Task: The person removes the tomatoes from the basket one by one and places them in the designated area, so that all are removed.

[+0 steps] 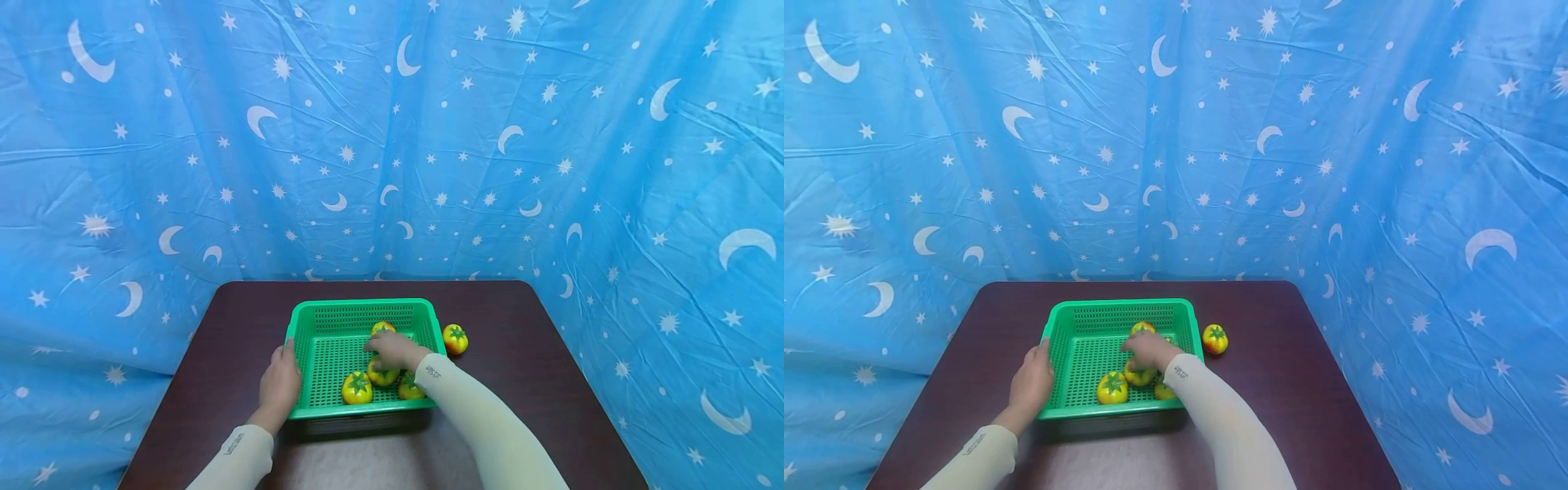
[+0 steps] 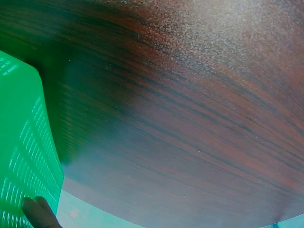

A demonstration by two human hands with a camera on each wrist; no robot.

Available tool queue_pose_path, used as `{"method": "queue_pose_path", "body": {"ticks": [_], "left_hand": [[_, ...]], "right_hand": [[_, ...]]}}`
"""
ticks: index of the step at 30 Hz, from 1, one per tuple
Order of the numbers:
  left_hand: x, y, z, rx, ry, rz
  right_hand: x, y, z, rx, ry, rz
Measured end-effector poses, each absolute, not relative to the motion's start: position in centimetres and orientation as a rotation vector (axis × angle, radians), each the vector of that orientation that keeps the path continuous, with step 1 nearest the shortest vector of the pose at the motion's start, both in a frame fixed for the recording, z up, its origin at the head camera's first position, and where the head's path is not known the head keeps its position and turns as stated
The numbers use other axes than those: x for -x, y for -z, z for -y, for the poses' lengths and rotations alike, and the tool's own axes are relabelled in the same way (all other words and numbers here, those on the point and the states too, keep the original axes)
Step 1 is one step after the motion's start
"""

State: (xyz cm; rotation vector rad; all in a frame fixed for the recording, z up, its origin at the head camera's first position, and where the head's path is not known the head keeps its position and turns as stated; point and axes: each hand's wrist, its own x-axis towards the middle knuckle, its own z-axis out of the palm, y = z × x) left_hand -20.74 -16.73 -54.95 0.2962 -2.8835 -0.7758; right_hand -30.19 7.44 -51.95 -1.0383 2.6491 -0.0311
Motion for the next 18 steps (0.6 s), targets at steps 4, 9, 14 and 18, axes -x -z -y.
{"method": "queue_pose_path", "body": {"ticks": [4, 9, 14, 18], "left_hand": [[20.71, 54.89, 16.75, -0.292, 0.778, 2.884], [20.8, 54.91, 16.75, -0.284, 0.782, 2.881], [20.87, 55.03, 16.75, -0.289, 0.778, 2.884], [20.84, 55.04, 16.75, -0.296, 0.777, 2.887]], "right_hand": [[30.13, 51.98, -7.34, 1.081, 0.042, -2.62], [29.88, 51.59, -7.35, 1.144, 0.013, -2.567], [29.59, 51.39, -7.48, 1.137, -0.004, -2.538], [29.36, 51.51, -7.54, 1.134, -0.015, -2.527]]}}
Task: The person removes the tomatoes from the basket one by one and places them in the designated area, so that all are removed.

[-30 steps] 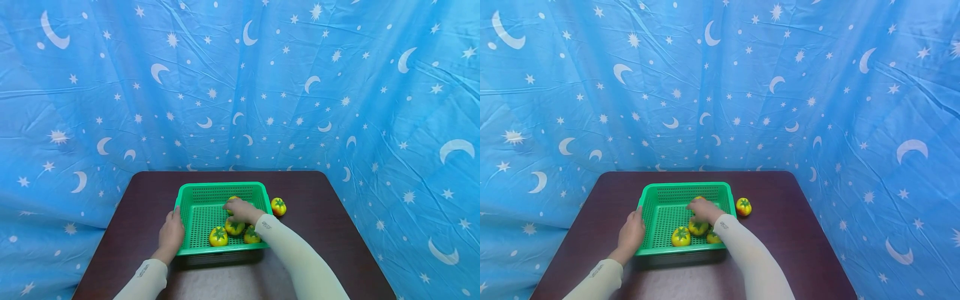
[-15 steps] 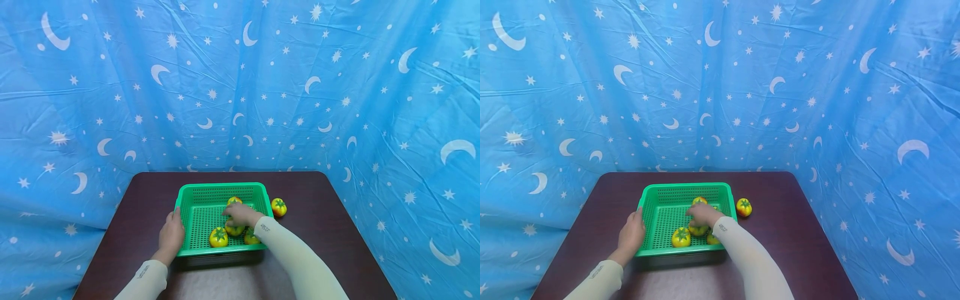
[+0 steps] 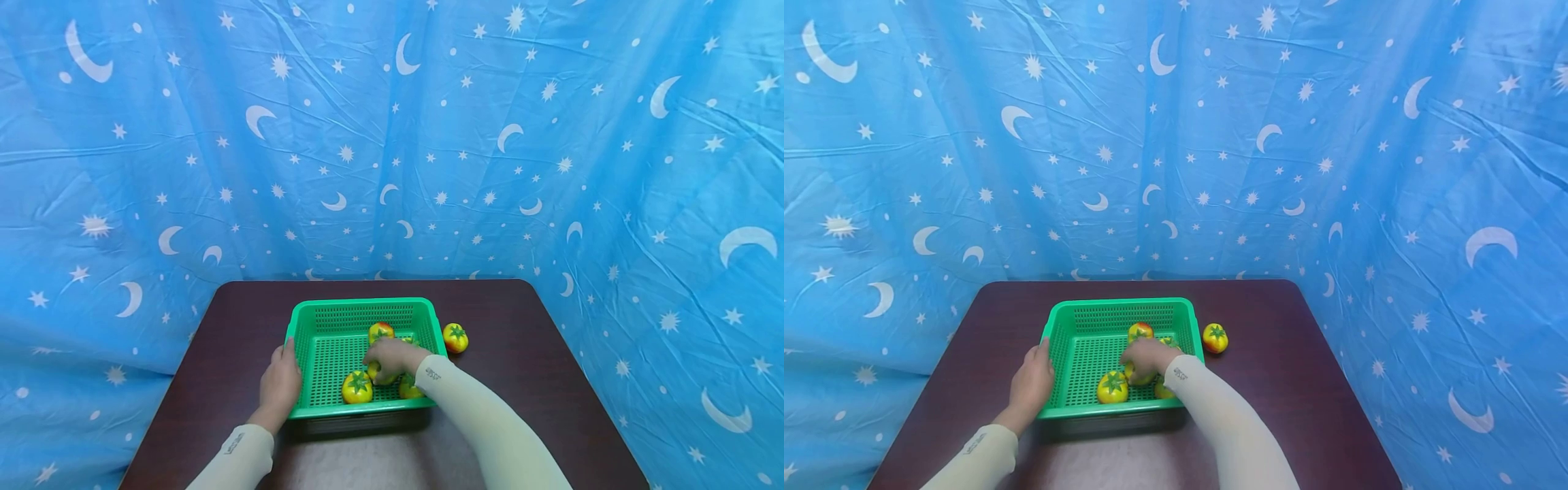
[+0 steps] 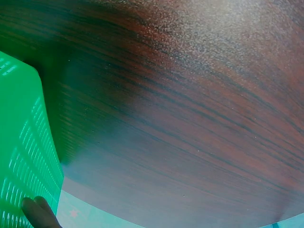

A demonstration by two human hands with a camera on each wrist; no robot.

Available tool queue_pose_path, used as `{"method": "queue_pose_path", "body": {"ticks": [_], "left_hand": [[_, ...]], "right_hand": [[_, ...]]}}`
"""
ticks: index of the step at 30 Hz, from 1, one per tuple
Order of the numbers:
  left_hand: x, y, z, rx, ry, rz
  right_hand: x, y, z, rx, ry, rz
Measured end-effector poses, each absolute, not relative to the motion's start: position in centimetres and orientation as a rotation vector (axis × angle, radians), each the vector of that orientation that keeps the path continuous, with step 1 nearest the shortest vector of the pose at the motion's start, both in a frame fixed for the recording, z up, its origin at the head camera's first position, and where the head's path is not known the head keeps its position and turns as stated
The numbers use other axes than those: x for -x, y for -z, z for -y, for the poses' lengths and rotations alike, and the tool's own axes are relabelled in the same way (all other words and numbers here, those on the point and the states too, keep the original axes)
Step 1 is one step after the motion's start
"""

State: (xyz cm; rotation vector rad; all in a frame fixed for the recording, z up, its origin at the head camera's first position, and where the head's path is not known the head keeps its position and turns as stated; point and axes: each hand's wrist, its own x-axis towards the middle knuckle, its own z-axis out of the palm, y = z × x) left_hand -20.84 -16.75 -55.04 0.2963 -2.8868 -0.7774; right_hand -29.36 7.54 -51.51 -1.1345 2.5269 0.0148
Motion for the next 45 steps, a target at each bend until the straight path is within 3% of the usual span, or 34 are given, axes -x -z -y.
{"method": "queue_pose_path", "body": {"ticks": [20, 45], "left_hand": [[20.7, 55.2, 16.8, -0.297, 0.772, 2.887], [20.8, 55.0, 16.8, -0.273, 0.786, 2.873]], "right_hand": [[29.2, 52.9, -7.5, 1.18, -0.158, -2.549], [28.9, 53.0, -7.6, 1.071, -0.001, -2.571]]}}
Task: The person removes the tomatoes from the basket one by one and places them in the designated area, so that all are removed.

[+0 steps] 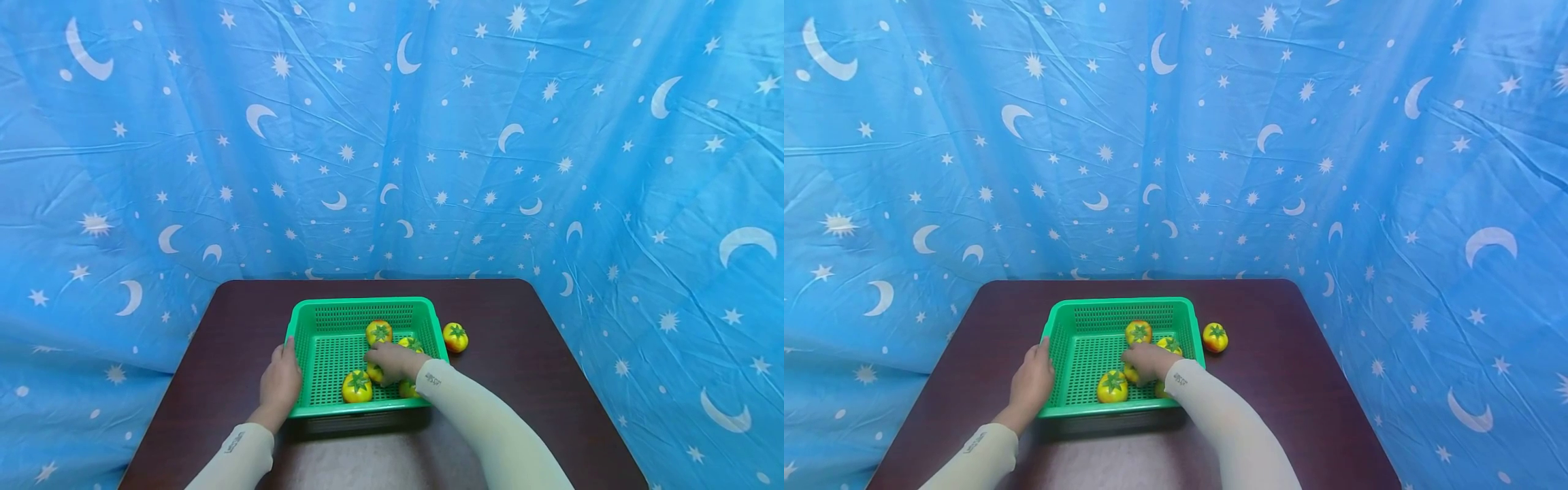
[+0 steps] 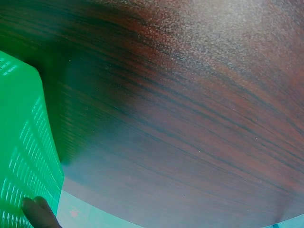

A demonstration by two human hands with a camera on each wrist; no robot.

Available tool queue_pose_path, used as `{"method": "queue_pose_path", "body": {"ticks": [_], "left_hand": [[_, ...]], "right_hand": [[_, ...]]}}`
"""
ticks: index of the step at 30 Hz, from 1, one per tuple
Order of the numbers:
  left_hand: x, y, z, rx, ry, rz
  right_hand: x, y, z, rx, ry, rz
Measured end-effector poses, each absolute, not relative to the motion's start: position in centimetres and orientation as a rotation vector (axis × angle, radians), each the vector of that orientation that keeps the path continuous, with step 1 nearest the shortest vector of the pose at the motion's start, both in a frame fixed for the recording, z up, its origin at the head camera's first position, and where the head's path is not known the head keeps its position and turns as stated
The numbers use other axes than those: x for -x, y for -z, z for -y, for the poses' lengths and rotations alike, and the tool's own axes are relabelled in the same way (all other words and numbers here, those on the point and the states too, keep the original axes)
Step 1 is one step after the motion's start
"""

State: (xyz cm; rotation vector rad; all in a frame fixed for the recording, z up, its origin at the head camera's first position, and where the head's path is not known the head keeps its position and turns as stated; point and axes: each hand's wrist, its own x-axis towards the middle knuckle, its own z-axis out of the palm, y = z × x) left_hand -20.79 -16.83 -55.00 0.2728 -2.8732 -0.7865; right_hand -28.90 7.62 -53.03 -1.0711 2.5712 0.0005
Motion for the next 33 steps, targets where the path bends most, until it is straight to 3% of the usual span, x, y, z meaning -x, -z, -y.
{"method": "queue_pose_path", "body": {"ticks": [19, 33], "left_hand": [[20.9, 55.1, 16.8, -0.282, 0.762, 2.878], [20.9, 55.2, 16.8, -0.282, 0.78, 2.879]], "right_hand": [[28.4, 52.0, -7.5, 1.065, 0.047, -2.566], [30.2, 50.5, -8.2, 1.045, 0.168, -2.593]]}}
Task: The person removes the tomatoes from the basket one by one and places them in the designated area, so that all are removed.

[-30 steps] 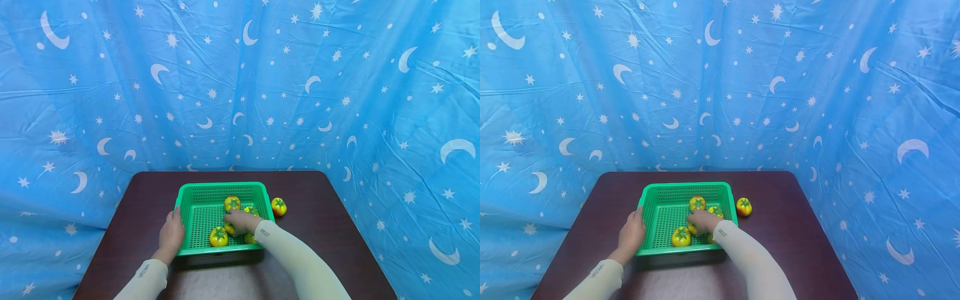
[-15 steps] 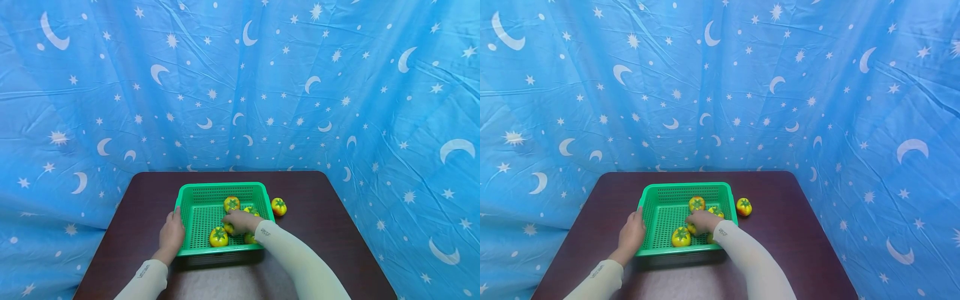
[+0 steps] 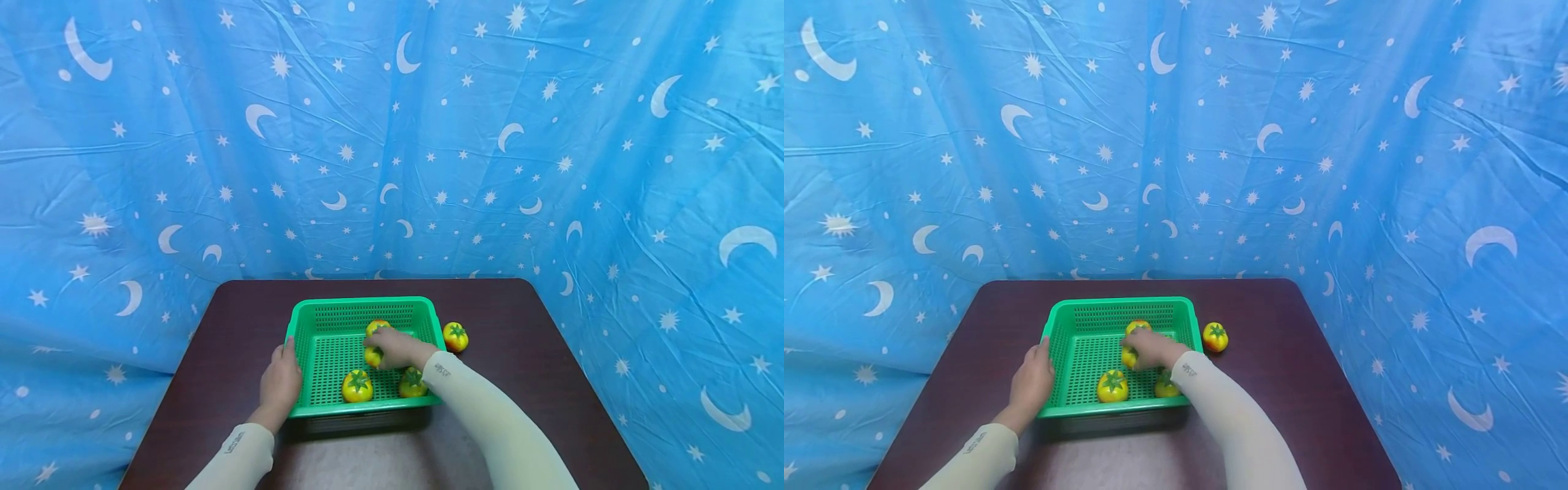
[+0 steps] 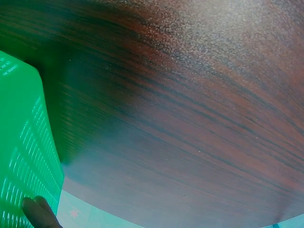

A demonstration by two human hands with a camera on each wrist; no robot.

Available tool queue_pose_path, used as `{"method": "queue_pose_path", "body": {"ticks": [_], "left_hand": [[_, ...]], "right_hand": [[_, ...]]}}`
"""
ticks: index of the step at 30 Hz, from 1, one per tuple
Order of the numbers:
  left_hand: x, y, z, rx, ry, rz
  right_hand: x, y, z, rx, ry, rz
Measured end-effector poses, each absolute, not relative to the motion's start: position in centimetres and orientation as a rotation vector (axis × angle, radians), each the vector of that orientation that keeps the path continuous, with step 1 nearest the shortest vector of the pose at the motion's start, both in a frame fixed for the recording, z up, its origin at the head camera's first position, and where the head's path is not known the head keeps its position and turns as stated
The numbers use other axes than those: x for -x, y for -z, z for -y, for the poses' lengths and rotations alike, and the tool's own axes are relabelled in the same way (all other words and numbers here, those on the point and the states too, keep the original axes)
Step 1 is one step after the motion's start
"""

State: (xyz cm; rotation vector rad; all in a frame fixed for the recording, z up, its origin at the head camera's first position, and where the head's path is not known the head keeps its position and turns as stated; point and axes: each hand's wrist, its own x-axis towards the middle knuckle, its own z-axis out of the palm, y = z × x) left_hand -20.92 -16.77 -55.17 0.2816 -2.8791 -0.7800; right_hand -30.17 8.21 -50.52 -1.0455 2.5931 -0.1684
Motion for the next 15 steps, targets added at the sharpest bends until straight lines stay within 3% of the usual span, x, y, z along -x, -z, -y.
{"method": "queue_pose_path", "body": {"ticks": [15], "left_hand": [[20.9, 55.1, 16.7, -0.286, 0.776, 2.876]], "right_hand": [[32.5, 47.0, -10.5, 0.921, 0.434, -2.648]]}}
